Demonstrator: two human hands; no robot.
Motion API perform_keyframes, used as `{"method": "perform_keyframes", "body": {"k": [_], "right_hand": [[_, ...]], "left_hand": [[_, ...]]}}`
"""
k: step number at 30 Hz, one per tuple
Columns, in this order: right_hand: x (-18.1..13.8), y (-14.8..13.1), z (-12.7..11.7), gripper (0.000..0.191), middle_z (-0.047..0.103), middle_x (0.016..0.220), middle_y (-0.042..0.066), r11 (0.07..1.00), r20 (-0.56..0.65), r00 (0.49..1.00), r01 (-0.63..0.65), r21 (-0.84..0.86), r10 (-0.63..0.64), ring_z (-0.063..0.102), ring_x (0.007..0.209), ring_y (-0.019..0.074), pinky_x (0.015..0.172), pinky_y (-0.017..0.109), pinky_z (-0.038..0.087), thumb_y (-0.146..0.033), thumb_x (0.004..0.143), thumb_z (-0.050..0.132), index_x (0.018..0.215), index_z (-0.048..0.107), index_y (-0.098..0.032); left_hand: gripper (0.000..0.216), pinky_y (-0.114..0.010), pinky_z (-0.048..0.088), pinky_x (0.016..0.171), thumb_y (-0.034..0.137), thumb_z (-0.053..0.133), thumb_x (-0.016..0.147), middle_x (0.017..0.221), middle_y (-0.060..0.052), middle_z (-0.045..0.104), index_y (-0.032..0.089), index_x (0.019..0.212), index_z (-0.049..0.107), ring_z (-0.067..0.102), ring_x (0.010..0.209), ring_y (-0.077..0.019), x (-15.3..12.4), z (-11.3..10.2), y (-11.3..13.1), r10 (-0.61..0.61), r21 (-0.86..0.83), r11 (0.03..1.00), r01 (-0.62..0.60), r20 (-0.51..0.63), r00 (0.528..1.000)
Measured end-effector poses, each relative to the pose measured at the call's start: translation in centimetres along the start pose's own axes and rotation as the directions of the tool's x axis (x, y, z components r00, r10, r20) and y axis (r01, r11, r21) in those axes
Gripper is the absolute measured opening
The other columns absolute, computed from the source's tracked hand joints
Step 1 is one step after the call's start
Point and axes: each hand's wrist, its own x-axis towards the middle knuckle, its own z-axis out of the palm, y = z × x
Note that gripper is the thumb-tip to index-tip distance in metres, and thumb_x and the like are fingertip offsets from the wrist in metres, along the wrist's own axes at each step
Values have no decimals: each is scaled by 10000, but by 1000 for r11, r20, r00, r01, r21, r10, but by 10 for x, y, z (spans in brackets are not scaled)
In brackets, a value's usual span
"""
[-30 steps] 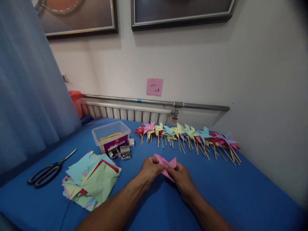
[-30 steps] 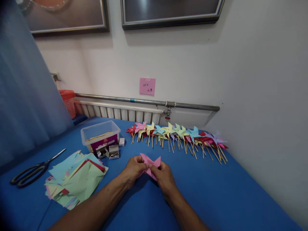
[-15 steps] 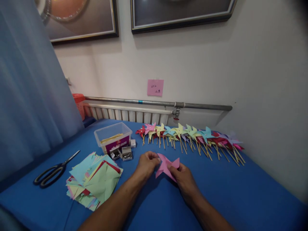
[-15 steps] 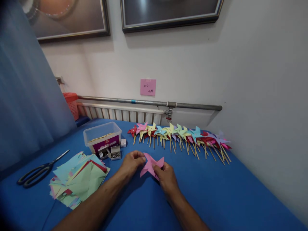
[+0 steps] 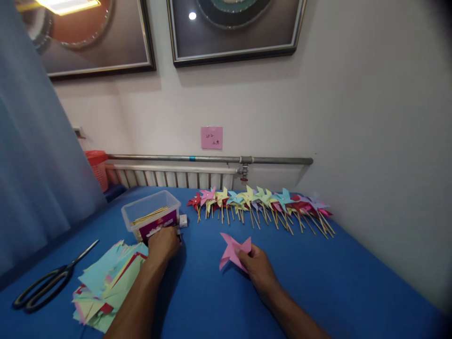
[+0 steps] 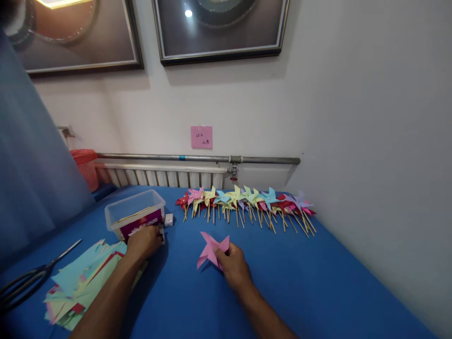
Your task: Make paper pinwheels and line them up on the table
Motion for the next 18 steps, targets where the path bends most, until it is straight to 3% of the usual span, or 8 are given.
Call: {"method": "perform_keyframes", "body": {"k": [18], "right_hand": [[-8, -7, 0, 375, 596, 673, 2, 1000, 32, 999, -11, 24, 10, 482, 617, 155, 566, 257, 385, -509, 658, 730, 774, 660, -159]], "left_hand": [[308, -409, 522, 807, 235, 491, 834, 1061, -182, 743, 172, 973, 759, 695, 1016, -340, 2, 2, 0, -20, -20, 1000, 20, 8, 1000]]}}
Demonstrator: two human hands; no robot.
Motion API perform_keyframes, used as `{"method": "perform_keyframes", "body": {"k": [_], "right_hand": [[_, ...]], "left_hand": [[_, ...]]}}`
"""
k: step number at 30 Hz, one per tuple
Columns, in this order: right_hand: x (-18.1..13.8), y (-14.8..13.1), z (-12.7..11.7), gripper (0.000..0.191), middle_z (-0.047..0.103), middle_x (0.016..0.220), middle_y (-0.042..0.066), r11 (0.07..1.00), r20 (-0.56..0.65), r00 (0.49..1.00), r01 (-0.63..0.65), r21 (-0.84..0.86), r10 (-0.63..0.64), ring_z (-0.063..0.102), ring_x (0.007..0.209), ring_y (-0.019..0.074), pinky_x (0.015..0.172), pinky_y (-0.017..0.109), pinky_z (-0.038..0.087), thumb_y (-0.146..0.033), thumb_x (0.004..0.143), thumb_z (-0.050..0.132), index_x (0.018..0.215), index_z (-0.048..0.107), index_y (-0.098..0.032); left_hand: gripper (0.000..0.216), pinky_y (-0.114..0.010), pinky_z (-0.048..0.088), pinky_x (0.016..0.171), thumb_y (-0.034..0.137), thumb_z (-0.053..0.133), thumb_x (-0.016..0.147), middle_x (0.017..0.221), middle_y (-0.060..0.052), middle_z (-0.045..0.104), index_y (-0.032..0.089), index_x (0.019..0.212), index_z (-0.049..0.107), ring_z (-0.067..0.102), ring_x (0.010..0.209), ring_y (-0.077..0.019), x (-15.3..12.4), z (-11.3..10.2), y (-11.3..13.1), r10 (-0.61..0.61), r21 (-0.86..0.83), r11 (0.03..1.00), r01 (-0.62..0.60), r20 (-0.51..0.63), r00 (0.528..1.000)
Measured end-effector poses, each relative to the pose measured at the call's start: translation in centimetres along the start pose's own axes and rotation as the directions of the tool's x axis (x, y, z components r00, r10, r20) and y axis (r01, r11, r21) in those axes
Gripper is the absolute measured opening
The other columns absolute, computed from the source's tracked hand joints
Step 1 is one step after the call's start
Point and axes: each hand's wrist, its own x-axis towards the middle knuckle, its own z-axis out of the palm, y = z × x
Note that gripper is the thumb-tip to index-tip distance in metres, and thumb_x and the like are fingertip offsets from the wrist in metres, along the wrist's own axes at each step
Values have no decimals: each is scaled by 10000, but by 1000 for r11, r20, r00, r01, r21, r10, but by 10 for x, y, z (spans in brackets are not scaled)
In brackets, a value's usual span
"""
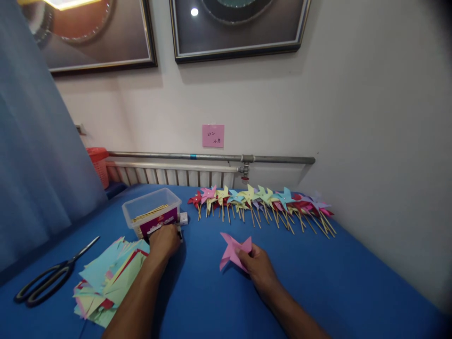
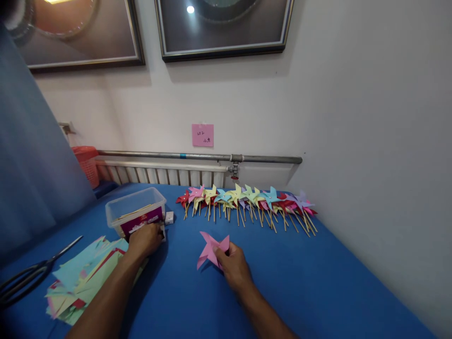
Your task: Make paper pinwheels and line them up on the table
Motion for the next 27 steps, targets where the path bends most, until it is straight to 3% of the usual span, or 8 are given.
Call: {"method": "perform_keyframes", "body": {"k": [10, 27], "right_hand": [[0, 0, 0, 364, 629, 692, 15, 1000, -1, 1000, -11, 11, 11, 525, 634, 170, 597, 272, 421, -504, 687, 703, 778, 648, -157], [-5, -11, 4, 312, 567, 637, -6, 999, -33, 999, -27, -26, 26, 471, 592, 153, 553, 261, 378, -481, 689, 673, 715, 619, -175]], "left_hand": [[276, -407, 523, 818, 191, 514, 806, 1042, -164, 752, 194, 933, 759, 697, 1015, -335, 2, 4, -1, 22, 11, 1000, -22, 9, 1000], [305, -396, 519, 811, 148, 503, 787, 1035, -170, 753, 175, 946, 762, 697, 1004, -332, 0, 2, 1, 44, 7, 999, -45, 15, 999]]}}
